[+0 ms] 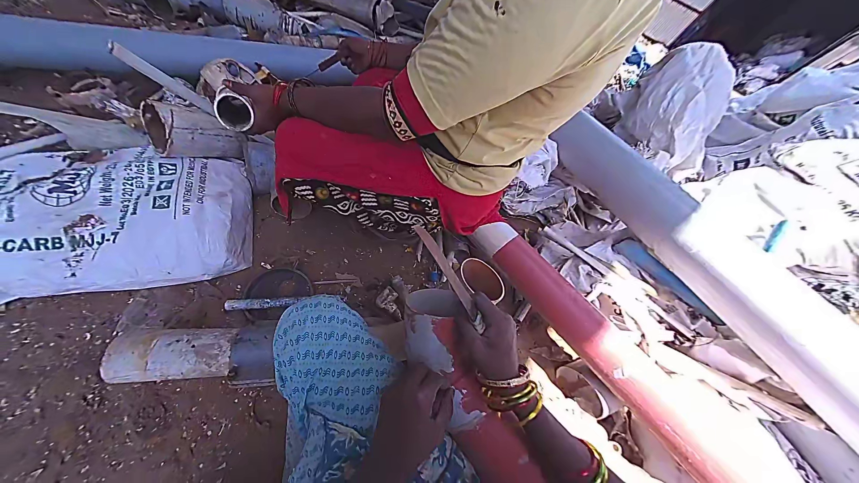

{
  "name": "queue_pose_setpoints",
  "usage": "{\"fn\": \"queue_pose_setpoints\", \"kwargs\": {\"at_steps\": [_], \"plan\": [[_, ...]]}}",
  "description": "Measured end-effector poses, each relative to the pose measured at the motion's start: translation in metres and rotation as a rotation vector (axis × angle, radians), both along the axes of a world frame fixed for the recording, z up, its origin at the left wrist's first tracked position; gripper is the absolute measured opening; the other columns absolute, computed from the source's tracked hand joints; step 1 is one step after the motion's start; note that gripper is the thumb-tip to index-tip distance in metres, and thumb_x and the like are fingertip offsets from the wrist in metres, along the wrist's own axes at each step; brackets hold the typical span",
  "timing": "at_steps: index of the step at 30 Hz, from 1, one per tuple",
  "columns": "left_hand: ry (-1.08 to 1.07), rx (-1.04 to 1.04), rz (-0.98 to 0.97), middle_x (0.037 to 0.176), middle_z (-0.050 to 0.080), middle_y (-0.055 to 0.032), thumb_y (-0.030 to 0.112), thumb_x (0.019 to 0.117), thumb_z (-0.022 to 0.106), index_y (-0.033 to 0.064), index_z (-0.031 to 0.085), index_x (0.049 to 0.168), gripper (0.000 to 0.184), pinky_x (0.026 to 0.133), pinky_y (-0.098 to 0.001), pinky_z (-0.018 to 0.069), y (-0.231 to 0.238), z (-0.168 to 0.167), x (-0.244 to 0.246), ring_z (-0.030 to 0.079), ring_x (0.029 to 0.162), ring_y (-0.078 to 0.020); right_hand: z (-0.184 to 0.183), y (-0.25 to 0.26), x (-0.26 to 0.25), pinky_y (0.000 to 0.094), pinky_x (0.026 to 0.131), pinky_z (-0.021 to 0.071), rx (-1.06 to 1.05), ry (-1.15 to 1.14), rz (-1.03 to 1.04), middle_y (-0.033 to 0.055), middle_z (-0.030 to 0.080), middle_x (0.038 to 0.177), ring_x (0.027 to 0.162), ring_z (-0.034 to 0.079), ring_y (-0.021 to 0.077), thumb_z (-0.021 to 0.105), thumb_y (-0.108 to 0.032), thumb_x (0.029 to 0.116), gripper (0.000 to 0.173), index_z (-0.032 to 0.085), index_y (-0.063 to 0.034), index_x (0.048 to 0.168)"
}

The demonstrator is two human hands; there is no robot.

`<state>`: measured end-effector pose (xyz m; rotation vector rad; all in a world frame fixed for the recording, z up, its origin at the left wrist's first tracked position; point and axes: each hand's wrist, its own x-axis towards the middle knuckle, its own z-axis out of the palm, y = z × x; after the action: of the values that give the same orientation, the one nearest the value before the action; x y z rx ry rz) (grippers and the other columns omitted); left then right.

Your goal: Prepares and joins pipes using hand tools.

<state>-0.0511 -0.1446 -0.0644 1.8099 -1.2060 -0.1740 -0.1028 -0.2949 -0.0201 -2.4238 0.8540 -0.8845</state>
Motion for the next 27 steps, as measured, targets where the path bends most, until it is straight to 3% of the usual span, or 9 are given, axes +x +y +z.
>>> {"fn": "queue_pose_setpoints", "kwargs": {"at_steps": [5,10,16,20,22,25,27], "plan": [[0.012,-0.008,0.041,0.084,0.071,-0.0120,0.013,0.0854,0.066,0.0044,0.077,0.107,0.026,0.052,-0.0359,0.0555,0.000,-0.003,0.004,0.068,0.061,-0.0228,-0.001,0.000,0.001,0.0411,0.057,0.0471,-0.027,0.007,-0.012,0.0121,0.065,0.070,0.062,0.062,0.0220,0.057,-0.016,0.0885,0.025,0.070,0.0042,0.092],[0.002,0.008,-0.020,0.082,0.070,-0.0122,0.012,0.0890,0.066,0.0063,0.079,0.100,0.018,0.054,-0.0382,0.0566,0.001,-0.004,0.009,0.069,0.064,-0.0243,0.000,0.000,0.001,0.0414,0.058,0.0478,-0.037,0.010,-0.012,0.0131,0.066,0.072,0.062,0.063,0.0225,0.057,-0.016,0.0886,0.026,0.070,0.0049,0.093],[0.057,0.132,-0.077,0.083,0.071,-0.0155,0.009,0.0920,0.065,0.0035,0.077,0.103,0.017,0.055,-0.0458,0.0560,0.002,0.009,0.012,0.070,0.065,-0.0303,0.000,0.001,0.001,0.0423,0.058,0.0481,-0.032,0.017,-0.015,0.0128,0.066,0.072,0.063,0.063,0.0234,0.056,-0.016,0.0896,0.025,0.071,0.0038,0.094],[0.020,0.146,-0.057,0.077,0.068,-0.0142,0.010,0.0913,0.065,-0.0002,0.073,0.096,0.014,0.053,-0.0440,0.0551,0.001,0.007,0.009,0.068,0.061,-0.0289,0.001,0.001,0.001,0.0421,0.058,0.0477,-0.037,0.010,-0.010,0.0133,0.066,0.071,0.062,0.063,0.0238,0.057,-0.016,0.0894,0.024,0.070,0.0043,0.093],[-0.033,0.109,-0.016,0.074,0.067,-0.0123,0.012,0.0886,0.067,-0.0003,0.072,0.098,0.017,0.050,-0.0413,0.0546,0.001,0.003,0.006,0.067,0.058,-0.0271,0.001,0.001,0.001,0.0426,0.058,0.0474,-0.036,0.017,-0.010,0.0129,0.065,0.071,0.062,0.062,0.0240,0.057,-0.015,0.0895,0.024,0.070,0.0041,0.092],[-0.130,0.035,0.015,0.073,0.068,-0.0110,0.014,0.0877,0.066,0.0042,0.076,0.105,0.023,0.048,-0.0384,0.0542,-0.001,-0.006,0.005,0.067,0.056,-0.0254,0.003,0.001,0.001,0.0443,0.057,0.0471,-0.021,0.034,-0.017,0.0135,0.065,0.071,0.062,0.062,0.0253,0.057,-0.016,0.0899,0.024,0.070,0.0044,0.093],[-0.184,0.005,0.011,0.073,0.068,-0.0121,0.013,0.0870,0.066,0.0065,0.079,0.101,0.020,0.048,-0.0391,0.0552,-0.003,-0.008,0.006,0.069,0.059,-0.0273,0.003,0.001,0.001,0.0443,0.057,0.0468,-0.020,0.032,-0.015,0.0135,0.064,0.070,0.061,0.062,0.0251,0.057,-0.016,0.0900,0.024,0.069,0.0043,0.092]]}}
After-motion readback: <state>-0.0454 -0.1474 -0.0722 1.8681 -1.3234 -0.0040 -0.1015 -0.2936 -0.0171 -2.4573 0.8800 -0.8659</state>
